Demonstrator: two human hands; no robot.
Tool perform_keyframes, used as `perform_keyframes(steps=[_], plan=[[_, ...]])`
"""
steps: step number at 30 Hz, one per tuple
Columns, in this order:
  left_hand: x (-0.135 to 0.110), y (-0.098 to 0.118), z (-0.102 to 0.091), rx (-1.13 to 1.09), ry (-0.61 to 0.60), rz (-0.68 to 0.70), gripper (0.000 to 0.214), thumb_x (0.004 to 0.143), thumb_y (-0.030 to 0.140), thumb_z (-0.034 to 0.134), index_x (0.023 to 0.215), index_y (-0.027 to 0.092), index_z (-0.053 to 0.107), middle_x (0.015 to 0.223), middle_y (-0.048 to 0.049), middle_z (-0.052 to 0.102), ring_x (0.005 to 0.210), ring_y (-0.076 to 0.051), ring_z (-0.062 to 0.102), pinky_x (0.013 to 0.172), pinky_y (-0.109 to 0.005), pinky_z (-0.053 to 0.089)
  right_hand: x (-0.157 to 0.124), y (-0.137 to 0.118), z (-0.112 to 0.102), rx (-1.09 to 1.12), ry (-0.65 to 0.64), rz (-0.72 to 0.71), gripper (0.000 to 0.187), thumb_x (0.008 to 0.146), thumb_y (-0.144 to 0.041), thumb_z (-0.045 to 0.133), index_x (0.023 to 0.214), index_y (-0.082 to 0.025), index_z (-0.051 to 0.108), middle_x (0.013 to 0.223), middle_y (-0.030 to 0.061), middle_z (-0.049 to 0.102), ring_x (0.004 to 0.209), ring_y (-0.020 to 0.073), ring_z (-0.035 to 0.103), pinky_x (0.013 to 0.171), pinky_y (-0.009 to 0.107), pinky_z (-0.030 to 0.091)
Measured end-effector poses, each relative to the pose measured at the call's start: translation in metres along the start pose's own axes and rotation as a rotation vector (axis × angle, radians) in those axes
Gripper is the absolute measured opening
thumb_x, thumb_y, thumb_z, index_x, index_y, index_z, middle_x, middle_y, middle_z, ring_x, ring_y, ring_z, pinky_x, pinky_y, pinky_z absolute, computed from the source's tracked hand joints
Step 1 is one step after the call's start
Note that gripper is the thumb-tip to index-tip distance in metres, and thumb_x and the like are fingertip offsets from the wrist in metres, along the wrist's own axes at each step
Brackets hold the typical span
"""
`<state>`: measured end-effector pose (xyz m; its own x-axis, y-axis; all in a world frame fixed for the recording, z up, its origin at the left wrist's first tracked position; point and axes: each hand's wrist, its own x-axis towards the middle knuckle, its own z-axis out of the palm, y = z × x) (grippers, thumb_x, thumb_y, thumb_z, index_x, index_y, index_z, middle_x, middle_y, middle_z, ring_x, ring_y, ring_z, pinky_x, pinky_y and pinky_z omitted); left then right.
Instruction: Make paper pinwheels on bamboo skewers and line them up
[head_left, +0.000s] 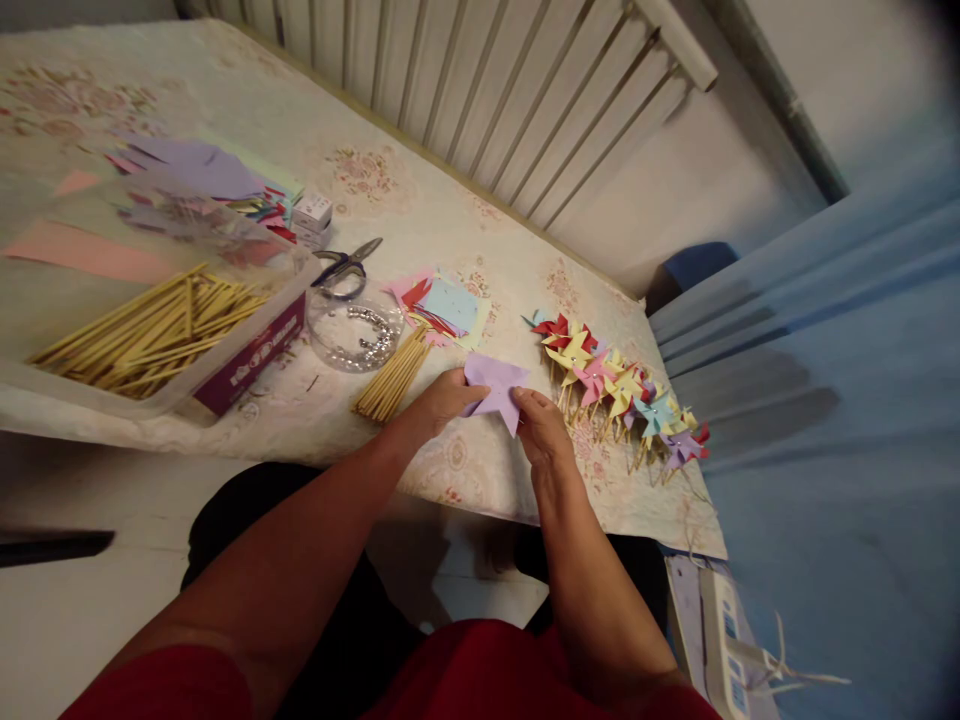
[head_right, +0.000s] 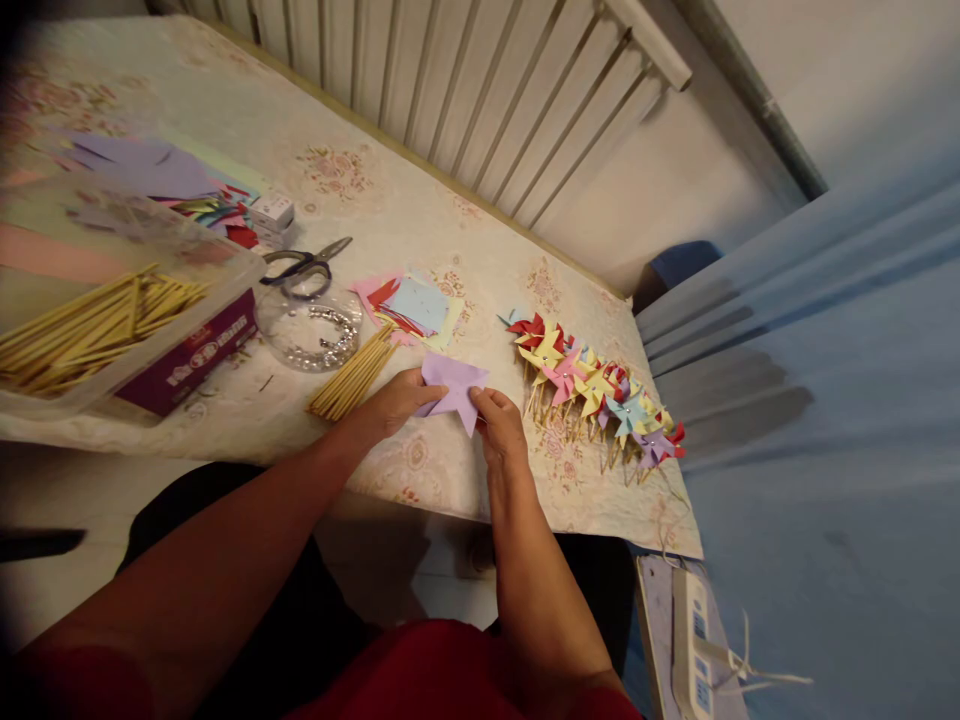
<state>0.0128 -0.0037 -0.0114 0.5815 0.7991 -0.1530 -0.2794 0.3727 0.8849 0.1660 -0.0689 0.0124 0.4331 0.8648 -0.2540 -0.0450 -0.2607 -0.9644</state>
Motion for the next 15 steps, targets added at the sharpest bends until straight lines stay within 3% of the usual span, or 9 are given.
perform_keyframes(steps=[3, 9, 15], plan=[[-0.001, 0.0, 0.0, 0.024, -0.037, -0.015, 0.026, 0.066, 0.024, 0.068, 0.089, 0.011, 0.07, 0.08, -0.0039, 0.07, 0.071, -0.015, 0.059, 0.068, -0.026, 0.045, 0.001, -0.002, 0.004, 0.076, -0.122, 0.045, 0.039, 0.051, -0.044, 0.085, 0.077, -0.019, 0.068, 0.073, 0.004, 0.072, 0.064, 0.0193, 0.063, 0.066, 0.034, 0.053], [0.003, -0.005, -0.002, 0.053, -0.045, -0.07, 0.021, 0.064, 0.022, 0.069, 0.084, 0.012, 0.07, 0.076, -0.0047, 0.07, 0.068, -0.016, 0.059, 0.066, -0.026, 0.044, 0.005, 0.0, 0.009, 0.104, -0.139, 0.051, 0.042, 0.049, -0.035, 0.087, 0.083, -0.017, 0.07, 0.076, 0.0045, 0.074, 0.066, 0.0207, 0.067, 0.067, 0.034, 0.055], [0.003, -0.002, -0.005, 0.164, -0.063, -0.047, 0.022, 0.063, 0.019, 0.068, 0.083, 0.011, 0.071, 0.076, -0.0044, 0.07, 0.065, -0.015, 0.057, 0.064, -0.026, 0.043, 0.007, -0.009, -0.005, 0.09, -0.19, 0.041, 0.039, 0.057, -0.049, 0.084, 0.075, -0.019, 0.068, 0.069, 0.0021, 0.068, 0.062, 0.0164, 0.059, 0.061, 0.03, 0.051]])
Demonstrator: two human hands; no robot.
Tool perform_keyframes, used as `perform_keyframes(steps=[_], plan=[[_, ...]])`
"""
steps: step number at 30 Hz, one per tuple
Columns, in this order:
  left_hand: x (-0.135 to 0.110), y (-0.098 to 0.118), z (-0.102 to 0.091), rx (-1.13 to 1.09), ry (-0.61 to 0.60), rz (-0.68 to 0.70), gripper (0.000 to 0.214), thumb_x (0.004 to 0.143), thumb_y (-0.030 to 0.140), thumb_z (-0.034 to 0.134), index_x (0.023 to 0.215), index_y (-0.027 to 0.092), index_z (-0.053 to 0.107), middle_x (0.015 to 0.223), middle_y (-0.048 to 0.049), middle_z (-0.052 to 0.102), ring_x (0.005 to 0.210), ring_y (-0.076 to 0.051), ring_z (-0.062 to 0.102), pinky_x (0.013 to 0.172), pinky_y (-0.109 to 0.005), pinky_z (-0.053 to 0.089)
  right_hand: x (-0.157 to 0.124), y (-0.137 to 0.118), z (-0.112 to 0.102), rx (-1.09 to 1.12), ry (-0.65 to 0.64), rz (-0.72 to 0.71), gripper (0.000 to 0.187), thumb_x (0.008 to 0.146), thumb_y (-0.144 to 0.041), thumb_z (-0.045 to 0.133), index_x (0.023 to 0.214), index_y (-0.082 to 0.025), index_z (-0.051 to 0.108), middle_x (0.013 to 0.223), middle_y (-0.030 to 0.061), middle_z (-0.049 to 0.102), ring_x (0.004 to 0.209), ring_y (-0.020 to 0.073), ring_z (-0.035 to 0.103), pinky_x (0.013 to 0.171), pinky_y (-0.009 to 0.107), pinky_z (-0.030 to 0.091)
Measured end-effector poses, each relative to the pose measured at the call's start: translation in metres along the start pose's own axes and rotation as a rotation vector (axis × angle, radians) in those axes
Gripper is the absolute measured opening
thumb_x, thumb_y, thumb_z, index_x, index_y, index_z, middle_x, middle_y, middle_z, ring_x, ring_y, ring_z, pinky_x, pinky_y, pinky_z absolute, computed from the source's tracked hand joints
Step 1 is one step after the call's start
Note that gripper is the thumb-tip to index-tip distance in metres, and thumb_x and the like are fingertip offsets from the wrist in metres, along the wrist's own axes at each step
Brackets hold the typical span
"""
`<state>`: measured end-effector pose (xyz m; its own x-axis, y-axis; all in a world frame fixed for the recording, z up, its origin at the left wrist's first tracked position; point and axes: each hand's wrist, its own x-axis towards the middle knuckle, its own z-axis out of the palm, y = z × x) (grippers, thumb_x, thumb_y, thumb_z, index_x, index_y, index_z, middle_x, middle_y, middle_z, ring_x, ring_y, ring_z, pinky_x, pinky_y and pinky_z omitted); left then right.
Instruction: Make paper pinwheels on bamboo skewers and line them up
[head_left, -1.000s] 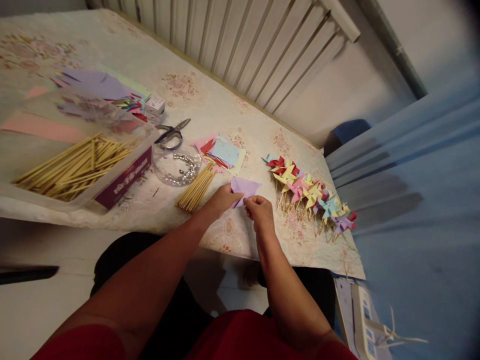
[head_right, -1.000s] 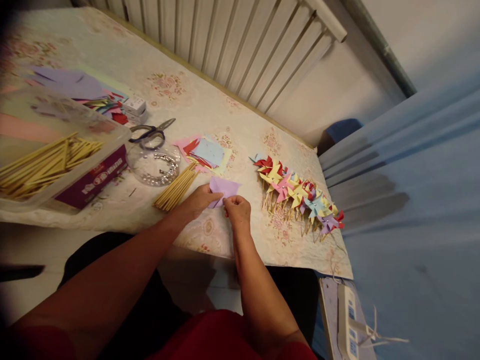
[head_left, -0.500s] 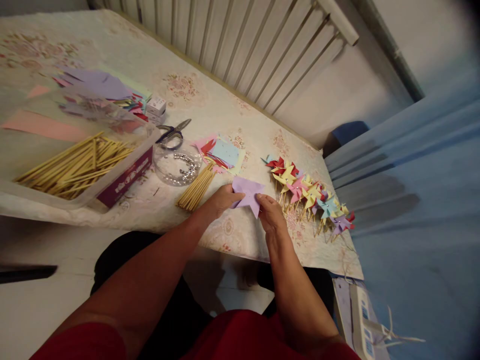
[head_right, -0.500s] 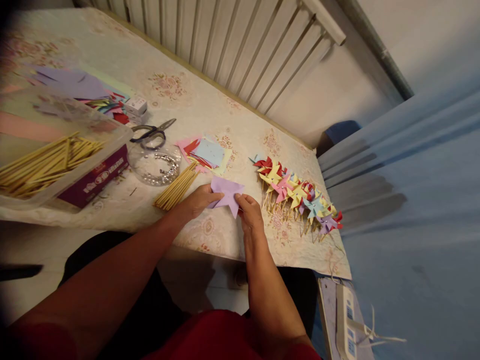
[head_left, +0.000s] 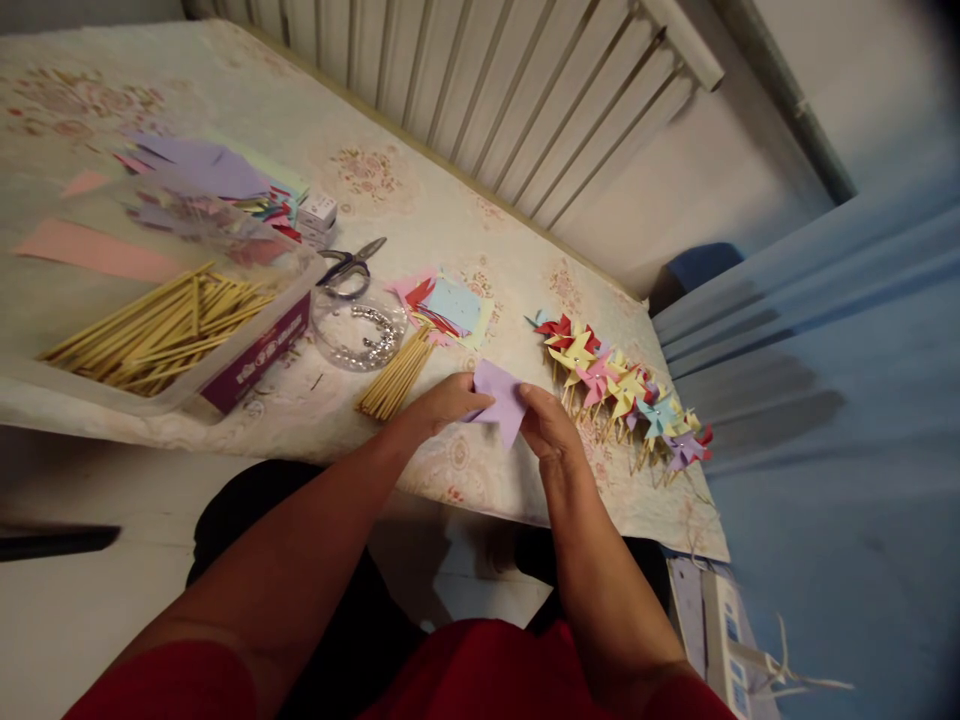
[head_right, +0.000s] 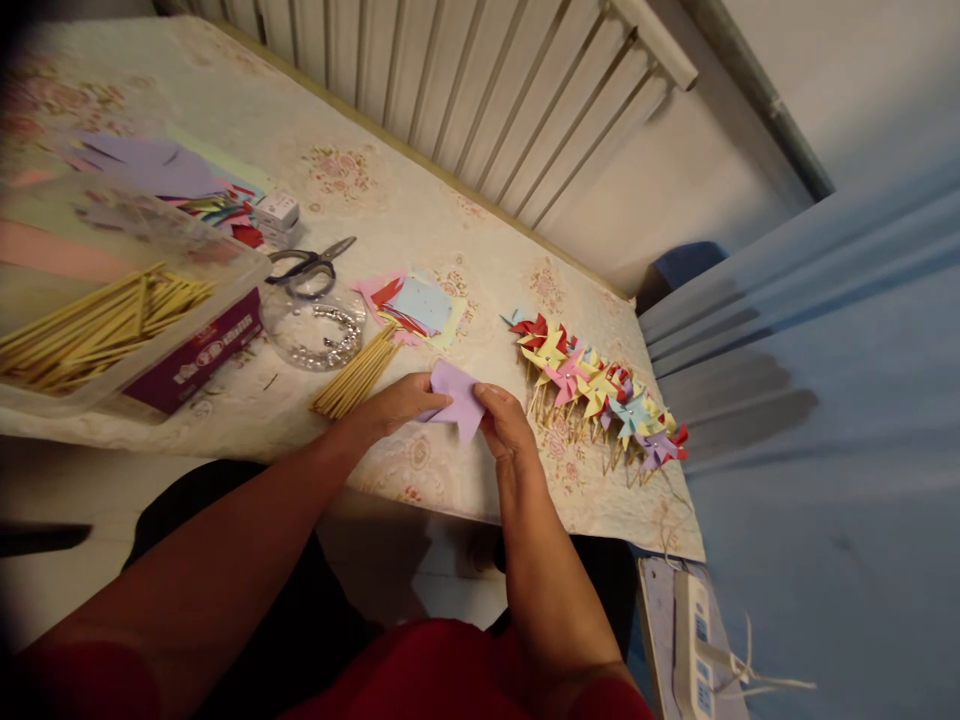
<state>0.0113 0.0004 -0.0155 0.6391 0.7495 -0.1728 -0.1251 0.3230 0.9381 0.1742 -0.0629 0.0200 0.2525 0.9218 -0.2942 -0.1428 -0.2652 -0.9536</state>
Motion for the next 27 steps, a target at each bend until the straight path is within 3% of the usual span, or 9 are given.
perform_keyframes(steps=[5, 12, 15, 23, 27], plan=[[0.004, -0.004, -0.001, 0.088, -0.067, 0.035, 0.018, 0.062, 0.018, 0.065, 0.077, 0.012, 0.07, 0.072, -0.0024, 0.068, 0.061, -0.013, 0.054, 0.06, -0.025, 0.039, -0.001, -0.022, -0.014, -0.243, -0.019, -0.046, 0.042, 0.055, -0.051, 0.084, 0.077, -0.018, 0.072, 0.068, 0.0005, 0.066, 0.061, 0.0134, 0.054, 0.06, 0.026, 0.047], [0.003, -0.008, 0.0, 0.152, -0.1, 0.013, 0.019, 0.056, 0.016, 0.064, 0.074, 0.014, 0.072, 0.062, 0.0006, 0.064, 0.054, -0.012, 0.049, 0.051, -0.022, 0.031, 0.003, -0.039, -0.011, -0.657, -0.259, -0.01, 0.022, 0.06, -0.036, 0.081, 0.063, -0.016, 0.072, 0.055, -0.0032, 0.06, 0.052, 0.0097, 0.046, 0.05, 0.021, 0.034], [0.002, -0.008, -0.001, 0.224, -0.124, 0.038, 0.024, 0.058, 0.016, 0.063, 0.079, 0.015, 0.074, 0.064, -0.0004, 0.065, 0.053, -0.012, 0.049, 0.051, -0.023, 0.03, 0.004, -0.038, -0.006, -0.706, -0.308, 0.014, 0.016, 0.06, -0.031, 0.078, 0.061, -0.016, 0.072, 0.051, -0.005, 0.056, 0.049, 0.008, 0.042, 0.047, 0.02, 0.029], [0.001, -0.008, -0.001, 0.34, -0.124, 0.079, 0.021, 0.061, 0.018, 0.063, 0.078, 0.015, 0.074, 0.063, -0.0009, 0.064, 0.052, -0.013, 0.047, 0.052, -0.025, 0.03, 0.009, -0.026, -0.005, -0.766, -0.34, 0.028, 0.01, 0.061, -0.022, 0.069, 0.065, -0.015, 0.073, 0.052, -0.0055, 0.058, 0.049, 0.0079, 0.043, 0.049, 0.02, 0.031], [0.001, -0.007, -0.002, 0.232, -0.148, 0.043, 0.019, 0.06, 0.02, 0.068, 0.078, 0.014, 0.072, 0.066, -0.0007, 0.064, 0.057, -0.013, 0.051, 0.054, -0.024, 0.035, 0.01, -0.022, -0.008, -0.739, -0.356, -0.004, 0.011, 0.063, -0.025, 0.068, 0.063, -0.014, 0.07, 0.051, -0.0055, 0.056, 0.048, 0.0076, 0.042, 0.048, 0.02, 0.03]])
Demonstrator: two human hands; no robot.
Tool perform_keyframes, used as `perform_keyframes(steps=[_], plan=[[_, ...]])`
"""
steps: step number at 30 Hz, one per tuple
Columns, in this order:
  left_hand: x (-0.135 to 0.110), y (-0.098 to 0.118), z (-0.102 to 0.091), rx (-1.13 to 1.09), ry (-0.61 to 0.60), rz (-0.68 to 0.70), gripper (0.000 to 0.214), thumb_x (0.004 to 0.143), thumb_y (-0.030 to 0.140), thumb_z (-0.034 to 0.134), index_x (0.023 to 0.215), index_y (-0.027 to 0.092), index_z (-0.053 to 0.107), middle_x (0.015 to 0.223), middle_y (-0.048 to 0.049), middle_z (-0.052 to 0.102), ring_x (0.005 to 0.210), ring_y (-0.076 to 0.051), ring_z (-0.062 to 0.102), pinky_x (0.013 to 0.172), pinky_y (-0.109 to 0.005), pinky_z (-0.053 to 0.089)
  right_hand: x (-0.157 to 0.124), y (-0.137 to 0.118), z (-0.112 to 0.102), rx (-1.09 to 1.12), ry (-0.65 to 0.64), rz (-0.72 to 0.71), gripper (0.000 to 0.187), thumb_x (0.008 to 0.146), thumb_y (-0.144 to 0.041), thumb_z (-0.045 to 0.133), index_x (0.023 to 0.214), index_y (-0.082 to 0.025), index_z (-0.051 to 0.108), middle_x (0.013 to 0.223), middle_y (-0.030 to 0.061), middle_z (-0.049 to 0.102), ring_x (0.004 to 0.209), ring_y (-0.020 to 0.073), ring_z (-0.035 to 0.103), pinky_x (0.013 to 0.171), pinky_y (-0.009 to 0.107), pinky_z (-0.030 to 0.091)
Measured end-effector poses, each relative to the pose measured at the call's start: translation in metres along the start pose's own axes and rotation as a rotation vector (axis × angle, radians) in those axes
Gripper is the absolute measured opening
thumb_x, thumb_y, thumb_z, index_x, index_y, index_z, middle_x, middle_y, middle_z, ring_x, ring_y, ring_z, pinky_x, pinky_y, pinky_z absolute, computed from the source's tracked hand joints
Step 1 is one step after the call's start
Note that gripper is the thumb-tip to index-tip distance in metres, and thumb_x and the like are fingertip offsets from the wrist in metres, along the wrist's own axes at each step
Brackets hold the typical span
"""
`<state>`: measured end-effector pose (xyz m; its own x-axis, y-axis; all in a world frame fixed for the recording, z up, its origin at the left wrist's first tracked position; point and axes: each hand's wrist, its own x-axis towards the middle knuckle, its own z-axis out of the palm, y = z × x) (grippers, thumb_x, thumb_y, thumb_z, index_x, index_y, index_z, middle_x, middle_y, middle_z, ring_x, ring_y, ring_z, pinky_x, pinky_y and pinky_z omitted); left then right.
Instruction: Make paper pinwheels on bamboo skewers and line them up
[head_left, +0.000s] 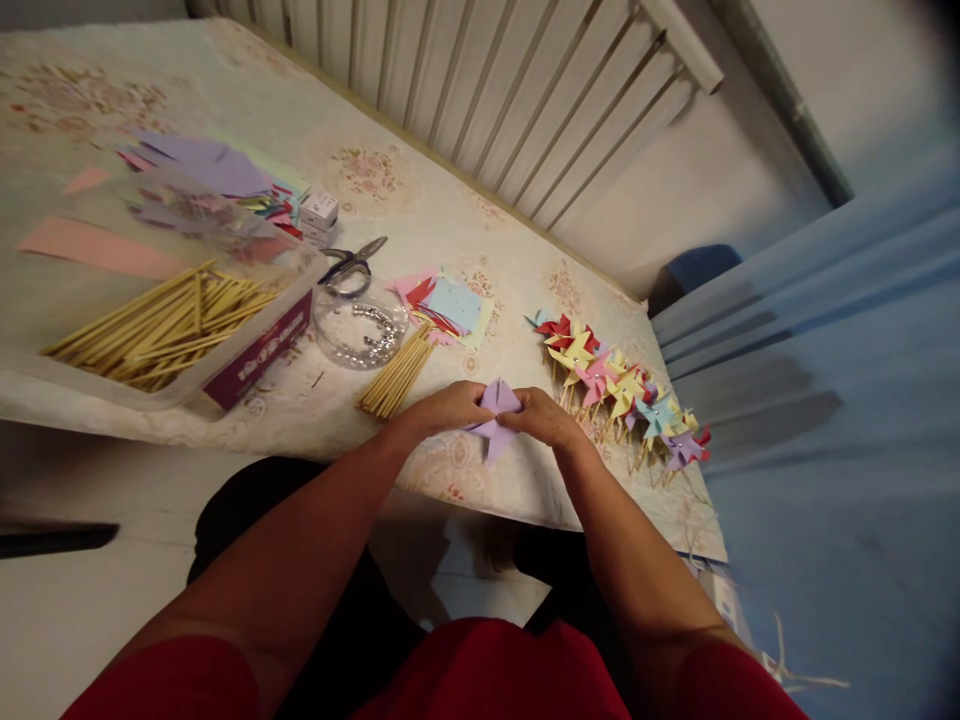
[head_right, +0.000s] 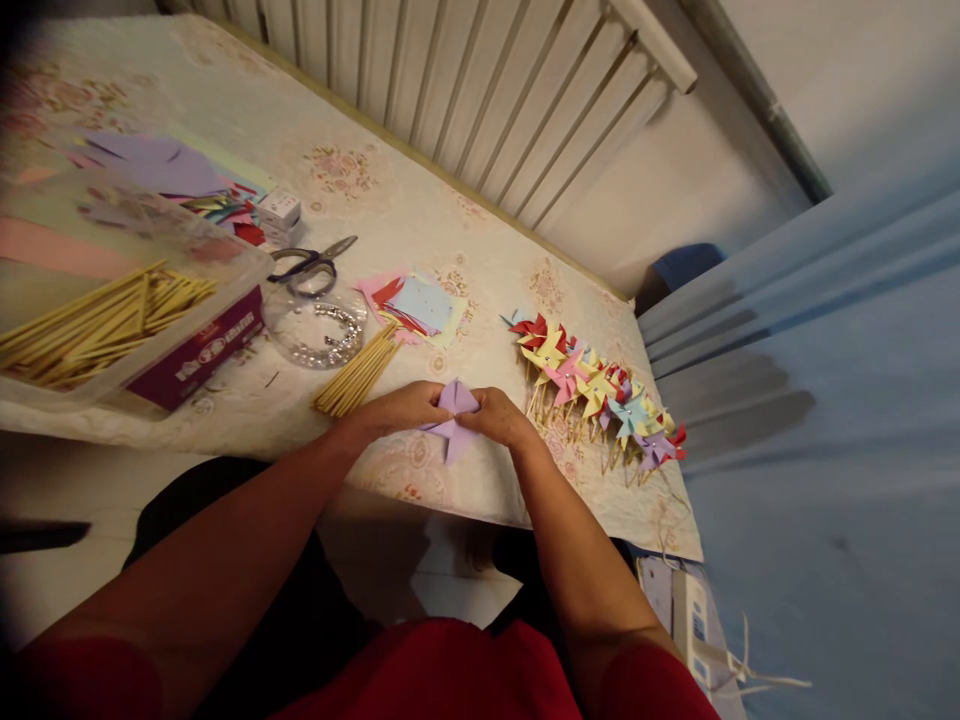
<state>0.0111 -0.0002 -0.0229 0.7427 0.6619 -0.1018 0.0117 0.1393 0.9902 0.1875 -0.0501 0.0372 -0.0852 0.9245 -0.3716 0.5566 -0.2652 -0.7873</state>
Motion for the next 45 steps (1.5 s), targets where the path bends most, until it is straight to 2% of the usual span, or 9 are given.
perform_keyframes(steps=[3, 6, 8, 10, 14, 19, 26, 38, 45], plan=[[-0.001, 0.001, -0.004, -0.227, 0.012, -0.007, 0.025, 0.066, 0.034, 0.073, 0.081, 0.013, 0.069, 0.073, -0.0025, 0.065, 0.065, -0.014, 0.056, 0.06, -0.024, 0.042, 0.001, 0.003, 0.001, 0.079, 0.077, 0.003, 0.015, 0.062, -0.028, 0.069, 0.067, -0.014, 0.07, 0.054, -0.0039, 0.059, 0.048, 0.009, 0.045, 0.05, 0.021, 0.035], [-0.003, 0.002, -0.008, -0.467, 0.042, 0.034, 0.042, 0.075, 0.054, 0.069, 0.09, 0.014, 0.067, 0.088, -0.0065, 0.067, 0.079, -0.017, 0.062, 0.072, -0.028, 0.05, 0.005, 0.006, 0.002, 0.171, 0.207, 0.025, 0.022, 0.059, -0.031, 0.071, 0.074, -0.014, 0.072, 0.059, -0.002, 0.063, 0.05, 0.0113, 0.05, 0.052, 0.023, 0.039], [-0.003, 0.003, -0.008, -0.57, 0.054, 0.04, 0.05, 0.075, 0.059, 0.069, 0.095, 0.014, 0.066, 0.094, -0.0086, 0.067, 0.085, -0.018, 0.063, 0.077, -0.031, 0.051, 0.009, 0.008, 0.005, 0.242, 0.304, 0.044, 0.027, 0.057, -0.033, 0.072, 0.077, -0.015, 0.071, 0.062, -0.0009, 0.066, 0.052, 0.0127, 0.053, 0.054, 0.025, 0.042], [-0.002, 0.001, -0.006, -0.597, 0.062, 0.032, 0.05, 0.074, 0.057, 0.072, 0.098, 0.014, 0.065, 0.094, -0.0087, 0.068, 0.083, -0.017, 0.064, 0.078, -0.032, 0.051, 0.014, 0.009, 0.009, 0.312, 0.392, 0.062, 0.028, 0.055, -0.034, 0.073, 0.075, -0.016, 0.07, 0.065, -0.0001, 0.067, 0.054, 0.0138, 0.055, 0.055, 0.026, 0.044], [0.005, -0.006, 0.002, -0.562, 0.06, 0.058, 0.045, 0.069, 0.04, 0.079, 0.102, 0.012, 0.068, 0.089, -0.0065, 0.071, 0.075, -0.015, 0.063, 0.077, -0.029, 0.048, 0.02, 0.005, 0.022, 0.421, 0.48, 0.059, 0.028, 0.054, -0.034, 0.073, 0.075, -0.017, 0.068, 0.066, 0.0003, 0.069, 0.056, 0.0151, 0.058, 0.057, 0.027, 0.046], [0.009, -0.011, 0.007, -0.547, 0.221, 0.076, 0.042, 0.068, 0.033, 0.078, 0.102, 0.01, 0.07, 0.085, -0.0051, 0.072, 0.076, -0.017, 0.064, 0.076, -0.029, 0.047, 0.025, 0.0, 0.036, 0.482, 0.535, 0.04, 0.026, 0.055, -0.031, 0.072, 0.075, -0.016, 0.069, 0.062, -0.0015, 0.067, 0.055, 0.0137, 0.056, 0.057, 0.026, 0.044], [0.013, -0.015, 0.007, -0.555, 0.355, 0.054, 0.035, 0.066, 0.029, 0.077, 0.095, 0.01, 0.07, 0.076, -0.0031, 0.072, 0.07, -0.017, 0.064, 0.07, -0.028, 0.048, 0.033, 0.011, 0.045, 0.505, 0.561, 0.024, 0.027, 0.057, -0.032, 0.073, 0.078, -0.015, 0.071, 0.065, -0.0007, 0.07, 0.057, 0.0151, 0.059, 0.059, 0.026, 0.046], [0.019, -0.021, 0.005, -0.555, 0.369, -0.016, 0.029, 0.064, 0.022, 0.076, 0.09, 0.011, 0.071, 0.07, -0.0034, 0.07, 0.07, -0.019, 0.065, 0.07, -0.029, 0.048, 0.031, 0.01, 0.047, 0.578, 0.518, 0.05, 0.028, 0.055, -0.029, 0.074, 0.079, -0.015, 0.071, 0.065, -0.0007, 0.071, 0.059, 0.0163, 0.062, 0.061, 0.027, 0.048], [0.018, -0.018, 0.003, -0.568, 0.353, 0.031, 0.029, 0.064, 0.023, 0.076, 0.09, 0.012, 0.071, 0.075, -0.0042, 0.071, 0.071, -0.019, 0.065, 0.072, -0.03, 0.047, 0.019, 0.007, 0.042, 0.691, 0.457, 0.029, 0.028, 0.053, -0.03, 0.078, 0.076, -0.016, 0.07, 0.063, -0.0011, 0.069, 0.055, 0.0135, 0.058, 0.059, 0.026, 0.046]])
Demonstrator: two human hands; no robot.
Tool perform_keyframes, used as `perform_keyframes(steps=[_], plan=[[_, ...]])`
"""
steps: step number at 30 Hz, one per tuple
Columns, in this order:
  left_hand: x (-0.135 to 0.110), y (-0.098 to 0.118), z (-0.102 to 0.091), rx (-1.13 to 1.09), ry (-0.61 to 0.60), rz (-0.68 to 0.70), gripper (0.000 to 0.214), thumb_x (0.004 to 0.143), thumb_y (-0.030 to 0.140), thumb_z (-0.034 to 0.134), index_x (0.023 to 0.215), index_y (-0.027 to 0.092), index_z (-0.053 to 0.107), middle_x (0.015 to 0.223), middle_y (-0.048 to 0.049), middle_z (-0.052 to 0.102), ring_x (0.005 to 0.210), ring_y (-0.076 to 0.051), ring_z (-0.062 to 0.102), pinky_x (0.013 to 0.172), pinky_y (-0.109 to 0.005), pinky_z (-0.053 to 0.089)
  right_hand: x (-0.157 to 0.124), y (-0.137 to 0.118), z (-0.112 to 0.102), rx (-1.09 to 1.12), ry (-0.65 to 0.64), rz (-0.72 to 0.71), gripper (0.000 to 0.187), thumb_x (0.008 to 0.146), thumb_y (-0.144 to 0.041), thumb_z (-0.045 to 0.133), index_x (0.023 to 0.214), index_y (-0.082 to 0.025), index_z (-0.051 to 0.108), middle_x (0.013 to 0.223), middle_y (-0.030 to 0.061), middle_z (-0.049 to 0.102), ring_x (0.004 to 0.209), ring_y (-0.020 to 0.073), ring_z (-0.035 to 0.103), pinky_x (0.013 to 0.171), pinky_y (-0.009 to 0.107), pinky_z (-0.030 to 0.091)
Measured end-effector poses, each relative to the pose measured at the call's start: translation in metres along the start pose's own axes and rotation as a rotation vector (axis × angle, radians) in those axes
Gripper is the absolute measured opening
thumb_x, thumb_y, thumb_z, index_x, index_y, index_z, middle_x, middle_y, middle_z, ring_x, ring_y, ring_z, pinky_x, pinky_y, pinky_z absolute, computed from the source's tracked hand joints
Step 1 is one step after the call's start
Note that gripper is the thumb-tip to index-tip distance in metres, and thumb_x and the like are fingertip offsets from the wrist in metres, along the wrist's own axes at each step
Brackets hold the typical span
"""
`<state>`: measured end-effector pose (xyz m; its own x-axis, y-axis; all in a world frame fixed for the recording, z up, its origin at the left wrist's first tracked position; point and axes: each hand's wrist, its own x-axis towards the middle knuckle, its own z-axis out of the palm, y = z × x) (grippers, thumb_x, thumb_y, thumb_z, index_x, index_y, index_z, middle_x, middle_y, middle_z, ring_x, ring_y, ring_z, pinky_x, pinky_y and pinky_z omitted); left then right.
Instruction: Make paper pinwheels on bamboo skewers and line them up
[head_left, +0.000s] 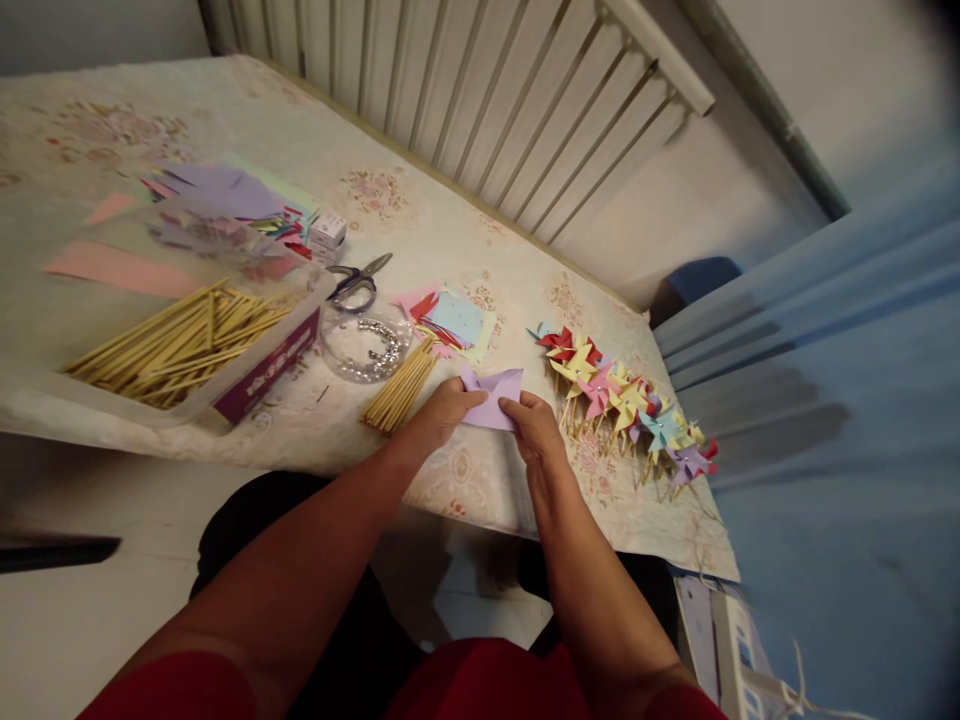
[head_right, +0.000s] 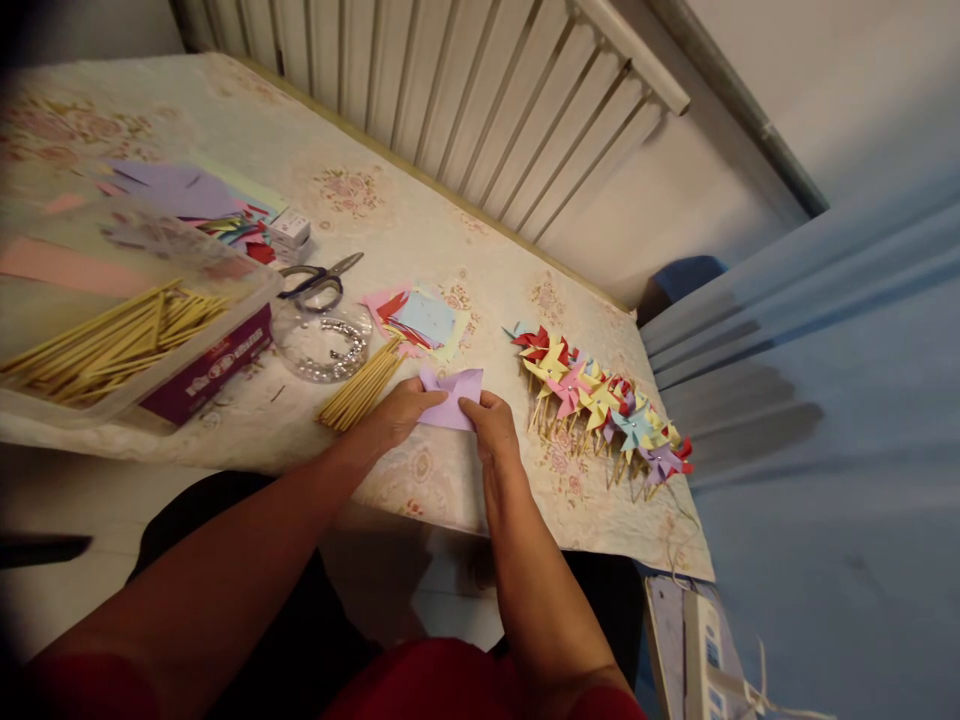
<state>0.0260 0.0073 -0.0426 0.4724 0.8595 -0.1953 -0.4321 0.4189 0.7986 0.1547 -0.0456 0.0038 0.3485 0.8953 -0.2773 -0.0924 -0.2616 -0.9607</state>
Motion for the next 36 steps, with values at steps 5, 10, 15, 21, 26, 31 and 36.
perform_keyframes(steps=[5, 10, 15, 21, 26, 31, 36], plan=[[0.0, 0.001, 0.0, -0.011, 0.007, -0.018, 0.033, 0.064, 0.023, 0.076, 0.093, 0.01, 0.071, 0.074, -0.0044, 0.072, 0.069, -0.018, 0.064, 0.069, -0.028, 0.047, -0.006, 0.003, -0.009, -0.012, 0.082, -0.076, 0.026, 0.054, -0.029, 0.077, 0.075, -0.017, 0.067, 0.058, -0.005, 0.063, 0.051, 0.0095, 0.051, 0.055, 0.023, 0.041], [0.001, 0.0, -0.001, -0.054, -0.033, -0.017, 0.035, 0.064, 0.023, 0.076, 0.095, 0.009, 0.071, 0.077, -0.0042, 0.072, 0.071, -0.017, 0.065, 0.073, -0.028, 0.048, -0.013, 0.008, -0.016, -0.214, 0.264, -0.281, 0.027, 0.059, -0.03, 0.075, 0.08, -0.02, 0.062, 0.063, -0.0054, 0.06, 0.058, 0.0121, 0.053, 0.061, 0.026, 0.043], [0.001, 0.0, -0.001, -0.035, -0.009, -0.024, 0.032, 0.064, 0.024, 0.076, 0.093, 0.01, 0.071, 0.074, -0.0031, 0.07, 0.07, -0.016, 0.063, 0.069, -0.026, 0.047, -0.023, 0.007, -0.02, -0.535, 0.311, -0.492, 0.015, 0.069, -0.03, 0.072, 0.075, -0.021, 0.062, 0.068, -0.0031, 0.059, 0.063, 0.0138, 0.05, 0.064, 0.028, 0.042], [-0.004, 0.006, 0.001, -0.03, 0.007, -0.006, 0.029, 0.063, 0.023, 0.075, 0.088, 0.01, 0.069, 0.072, -0.0015, 0.068, 0.067, -0.014, 0.06, 0.067, -0.025, 0.045, -0.032, 0.007, -0.019, -0.544, 0.099, -0.554, 0.016, 0.077, -0.028, 0.063, 0.087, -0.022, 0.074, 0.086, 0.0035, 0.071, 0.079, 0.0179, 0.062, 0.077, 0.031, 0.048], [-0.004, 0.007, 0.003, -0.006, 0.027, -0.013, 0.029, 0.062, 0.022, 0.075, 0.088, 0.009, 0.07, 0.071, -0.0014, 0.067, 0.067, -0.014, 0.059, 0.067, -0.026, 0.044, -0.034, 0.008, -0.017, -0.504, 0.068, -0.458, 0.02, 0.075, -0.026, 0.064, 0.091, -0.022, 0.076, 0.079, 0.0005, 0.071, 0.064, 0.015, 0.058, 0.066, 0.029, 0.048], [-0.005, 0.009, 0.005, 0.011, 0.018, -0.014, 0.026, 0.062, 0.019, 0.075, 0.086, 0.009, 0.07, 0.068, -0.0001, 0.066, 0.066, -0.013, 0.058, 0.067, -0.025, 0.043, -0.036, 0.004, -0.01, -0.466, 0.043, -0.387, 0.02, 0.076, -0.03, 0.065, 0.092, -0.022, 0.075, 0.07, -0.0024, 0.067, 0.053, 0.0126, 0.053, 0.056, 0.027, 0.045], [-0.006, 0.009, 0.005, 0.02, 0.017, -0.001, 0.022, 0.064, 0.019, 0.073, 0.083, 0.009, 0.071, 0.067, -0.0009, 0.066, 0.066, -0.014, 0.058, 0.066, -0.025, 0.043, -0.037, 0.0, -0.006, -0.454, 0.013, -0.39, 0.022, 0.077, -0.031, 0.065, 0.095, -0.023, 0.075, 0.068, -0.0034, 0.066, 0.051, 0.0124, 0.054, 0.058, 0.027, 0.046]])
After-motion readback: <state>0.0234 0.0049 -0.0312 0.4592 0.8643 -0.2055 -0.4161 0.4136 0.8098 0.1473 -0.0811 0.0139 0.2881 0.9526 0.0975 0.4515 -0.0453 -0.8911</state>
